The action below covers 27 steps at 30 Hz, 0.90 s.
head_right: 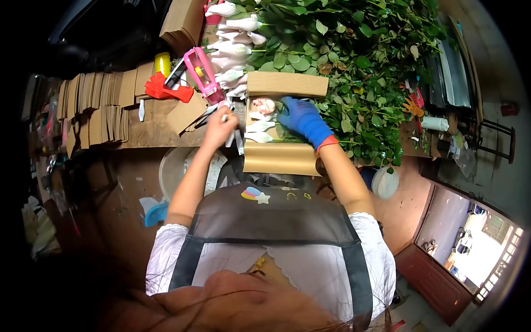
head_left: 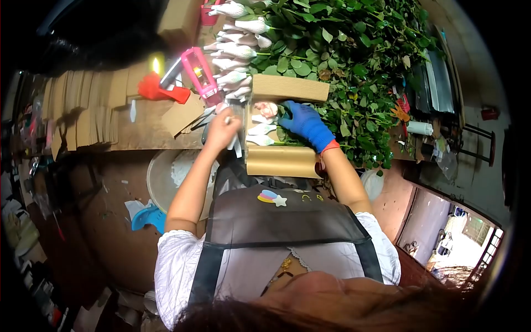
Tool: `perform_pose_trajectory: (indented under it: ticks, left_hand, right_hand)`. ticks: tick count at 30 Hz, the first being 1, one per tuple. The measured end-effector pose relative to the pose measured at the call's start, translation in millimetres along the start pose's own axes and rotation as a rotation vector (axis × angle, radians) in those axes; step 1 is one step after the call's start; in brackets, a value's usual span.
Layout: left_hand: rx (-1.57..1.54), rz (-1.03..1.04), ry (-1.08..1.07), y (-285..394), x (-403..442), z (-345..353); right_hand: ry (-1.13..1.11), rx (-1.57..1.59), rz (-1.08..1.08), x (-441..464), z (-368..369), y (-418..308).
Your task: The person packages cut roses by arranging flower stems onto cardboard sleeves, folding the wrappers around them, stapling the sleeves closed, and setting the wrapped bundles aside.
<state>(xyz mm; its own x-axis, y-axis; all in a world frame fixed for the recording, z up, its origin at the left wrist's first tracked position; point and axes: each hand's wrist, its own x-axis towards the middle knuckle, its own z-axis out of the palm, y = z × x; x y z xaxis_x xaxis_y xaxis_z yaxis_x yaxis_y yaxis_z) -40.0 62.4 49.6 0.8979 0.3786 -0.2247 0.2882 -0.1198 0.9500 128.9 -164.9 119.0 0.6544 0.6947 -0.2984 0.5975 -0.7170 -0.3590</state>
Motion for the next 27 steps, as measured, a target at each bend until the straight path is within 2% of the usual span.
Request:
perform_pose_trajectory:
  ticks: [1,4,7,10,13,14,16,17,18,20,21,22,24,27]
  left_hand:
    - [0.076,0.122,0.007,11.1,0.7,10.2]
    - [0.403,0.074,-0.102,43.7,3.2,24.1]
    - [0.354,0.215,-0.055,31.2,8.1,31.4]
    - [0.071,0.099,-0.019,18.9,2.2,40.1]
    - [-0.148,0.007,0.211,10.6,-4.8,40.7]
    - [-0.203,-0.043,0.297,7.0,-6.6,34.6]
    - [-0.423,-0.116,0.330,13.8,-7.2,-5.1]
    - [-0.457,-0.012,0.284,3.5,-7.8,-17.2]
    - [-0.310,0.185,0.320,-3.3,-6.6,-14.4]
    - [-0.275,0.076,0.080,-11.0,-24.6,-17.2]
    - [-0.027,-0.133,-0.071,-11.0,-29.4,-20.9]
    - [0.093,-0.025,-0.064,0.0,-28.9,-9.5]
    - [0.138,-0.005,-0.060,40.1,-35.0,11.1]
    - [0.121,-0.077,-0.269,31.9,-23.4,18.6]
  right_hand:
    - [-0.060,-0.038,0.022,1.8,-4.0,-4.3]
    - [-0.015,-0.129,0.048,4.3,8.8,-7.7]
    - [0.060,-0.156,0.016,2.9,15.8,-7.8]
    - [0.078,-0.204,-0.002,0.9,19.3,-9.8]
    - [0.101,-0.199,0.017,-1.0,18.2,-15.4]
    - [0.102,-0.198,0.028,-2.4,17.9,-14.6]
    - [0.118,-0.110,-0.005,-8.5,19.9,-3.4]
    - [0.128,-0.047,-0.009,-17.7,3.5,-9.9]
    - [0.136,0.012,-0.021,-25.7,-13.8,-17.5]
    - [0.145,0.044,-0.102,-38.8,-28.7,-23.5]
    - [0.119,0.062,-0.176,-41.2,-29.7,-19.3]
    - [0.092,0.082,-0.247,-42.9,-28.6,-17.9]
    - [-0.106,-0.133,-0.187,-35.4,-14.8,-18.7]
    - [-0.361,-0.377,-0.075,-17.2,-5.0,-25.5]
